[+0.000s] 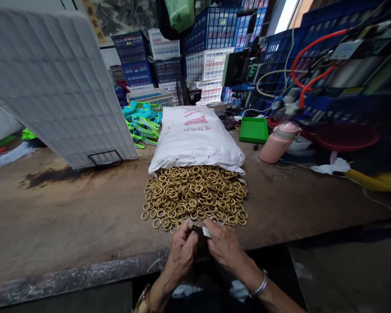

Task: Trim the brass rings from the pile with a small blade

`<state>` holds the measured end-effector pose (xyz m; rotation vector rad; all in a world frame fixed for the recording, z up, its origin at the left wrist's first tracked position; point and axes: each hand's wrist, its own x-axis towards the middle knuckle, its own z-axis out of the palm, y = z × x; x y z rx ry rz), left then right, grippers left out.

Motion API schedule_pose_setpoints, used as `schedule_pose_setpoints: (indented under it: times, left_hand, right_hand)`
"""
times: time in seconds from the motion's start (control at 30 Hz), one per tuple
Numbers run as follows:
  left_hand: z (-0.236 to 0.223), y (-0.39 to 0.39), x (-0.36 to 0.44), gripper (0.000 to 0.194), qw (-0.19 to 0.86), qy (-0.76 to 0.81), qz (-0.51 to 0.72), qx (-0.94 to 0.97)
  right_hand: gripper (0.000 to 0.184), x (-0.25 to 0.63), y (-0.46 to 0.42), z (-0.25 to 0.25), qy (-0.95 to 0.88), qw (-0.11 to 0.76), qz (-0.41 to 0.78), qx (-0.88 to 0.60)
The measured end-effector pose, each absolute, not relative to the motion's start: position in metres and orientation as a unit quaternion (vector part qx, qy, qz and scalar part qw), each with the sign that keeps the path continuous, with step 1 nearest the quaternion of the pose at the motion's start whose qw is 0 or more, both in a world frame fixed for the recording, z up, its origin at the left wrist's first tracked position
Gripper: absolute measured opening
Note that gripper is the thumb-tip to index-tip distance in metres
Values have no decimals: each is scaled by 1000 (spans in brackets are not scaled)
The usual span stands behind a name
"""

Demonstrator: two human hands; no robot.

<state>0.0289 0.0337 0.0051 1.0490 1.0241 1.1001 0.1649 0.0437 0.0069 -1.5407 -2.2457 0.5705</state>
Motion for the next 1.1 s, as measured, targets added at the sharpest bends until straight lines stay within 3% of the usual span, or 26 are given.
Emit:
schedule_pose_setpoints:
  times: [0.47, 0.7, 0.8, 0.97, 1.1]
  left_hand:
    - [24, 25, 21, 22, 566, 444, 451, 529]
    - [39, 14, 24, 29, 726, 395, 388, 409]
    - [28, 19, 25, 32, 740, 408, 415, 337]
    - [18, 21, 21, 16, 769, 379, 458, 234]
    - [14, 19, 15, 20, 791, 360, 464, 172]
  right_hand:
    - [26, 174, 49, 2, -808, 129, 207, -537]
    - [22, 195, 59, 1, -756, 149, 125, -625]
    - [26, 193, 62, 2, -748, 162, 97, -636]
    - [30, 180, 63, 2, -754, 166, 88, -629]
    - [29, 169, 62, -5, -773, 151, 73, -612]
